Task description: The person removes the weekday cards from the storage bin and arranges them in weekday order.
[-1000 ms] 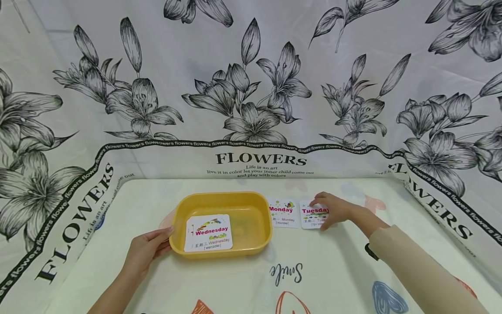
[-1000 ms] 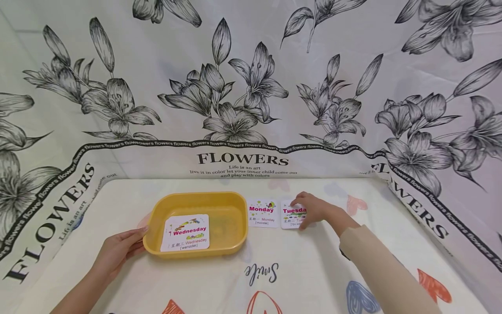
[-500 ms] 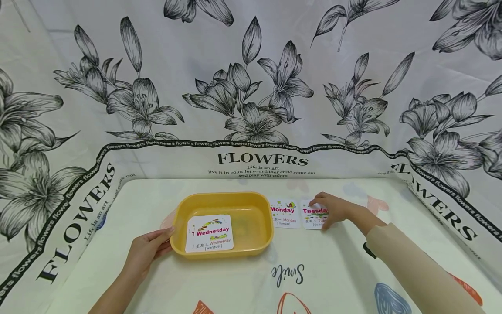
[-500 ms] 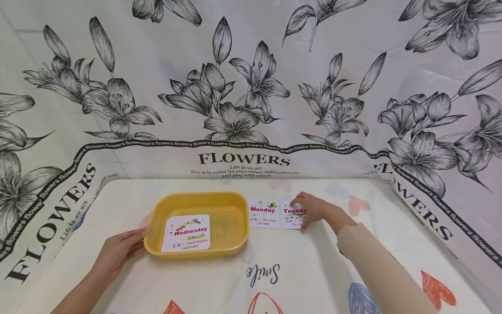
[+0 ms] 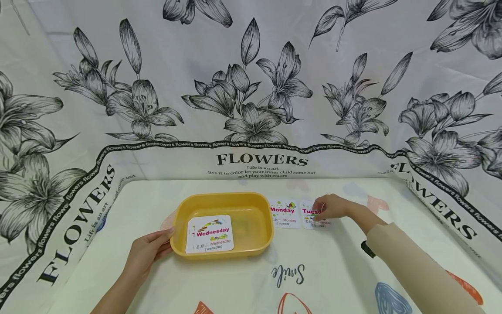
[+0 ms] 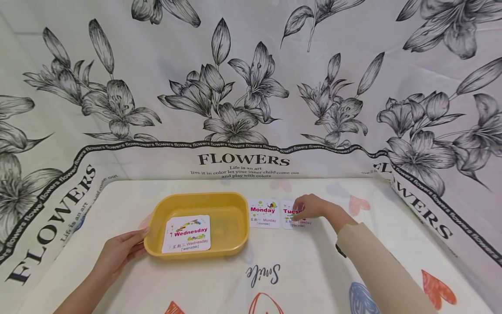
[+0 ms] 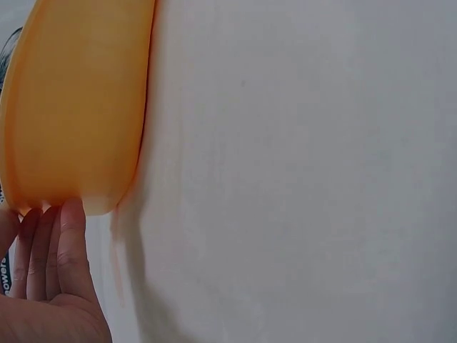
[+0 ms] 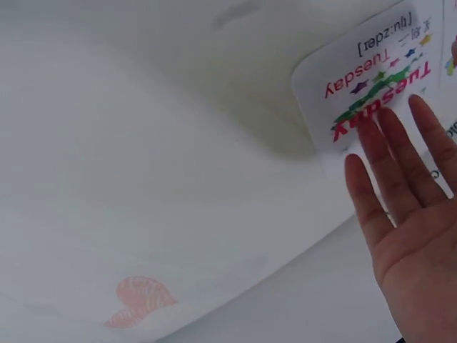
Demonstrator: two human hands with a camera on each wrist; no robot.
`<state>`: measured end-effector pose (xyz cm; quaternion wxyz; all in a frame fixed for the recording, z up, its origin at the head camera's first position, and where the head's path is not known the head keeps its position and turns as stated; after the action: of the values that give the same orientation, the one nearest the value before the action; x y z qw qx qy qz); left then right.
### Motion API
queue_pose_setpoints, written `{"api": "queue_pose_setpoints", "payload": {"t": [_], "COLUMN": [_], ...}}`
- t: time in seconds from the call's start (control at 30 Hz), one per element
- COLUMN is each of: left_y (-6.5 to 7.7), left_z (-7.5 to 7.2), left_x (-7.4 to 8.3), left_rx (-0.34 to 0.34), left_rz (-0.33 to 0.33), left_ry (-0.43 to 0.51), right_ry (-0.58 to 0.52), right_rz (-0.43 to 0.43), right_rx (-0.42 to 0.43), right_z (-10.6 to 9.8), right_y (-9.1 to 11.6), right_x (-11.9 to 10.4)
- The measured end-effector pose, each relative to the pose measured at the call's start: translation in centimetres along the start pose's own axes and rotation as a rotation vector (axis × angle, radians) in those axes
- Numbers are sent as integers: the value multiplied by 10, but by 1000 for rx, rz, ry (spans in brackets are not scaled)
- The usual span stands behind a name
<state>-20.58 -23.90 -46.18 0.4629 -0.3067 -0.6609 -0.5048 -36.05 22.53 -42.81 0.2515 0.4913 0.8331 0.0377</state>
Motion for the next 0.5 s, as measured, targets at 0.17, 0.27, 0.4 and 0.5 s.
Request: {"api": "queue_pose_setpoints", "payload": {"t": [0.17, 0.27, 0.4, 0.5], "left_y": [-1, -2, -1, -1], "left_z": [-1, -1, -1, 0], "left_x": [-2, -2, -3, -2], "left_rx": [-3, -6, -7, -7], "left_rz": [-1, -2, -6, -8], "left_ry": [6, 11, 13, 15], "right_ry": [13, 7, 18, 54], "right_rz": [75, 107, 136, 133], "right_rx": [-101, -145, -183, -185], "right_z": [-5, -6, -6, -7], "right_y": [5, 9, 11, 11], "right_x": [-3, -5, -6, -9]}}
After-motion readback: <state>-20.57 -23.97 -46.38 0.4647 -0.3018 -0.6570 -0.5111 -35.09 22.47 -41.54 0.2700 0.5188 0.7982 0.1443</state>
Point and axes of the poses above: each hand's wrist, its own y-axis away from the middle knuckle, its own z-axis out of the palm, x = y × z, the point moved 4 cm from there along -y, towards the middle knuckle, and after that the axes turned 2 degrees about x, right-handed, at the moved point
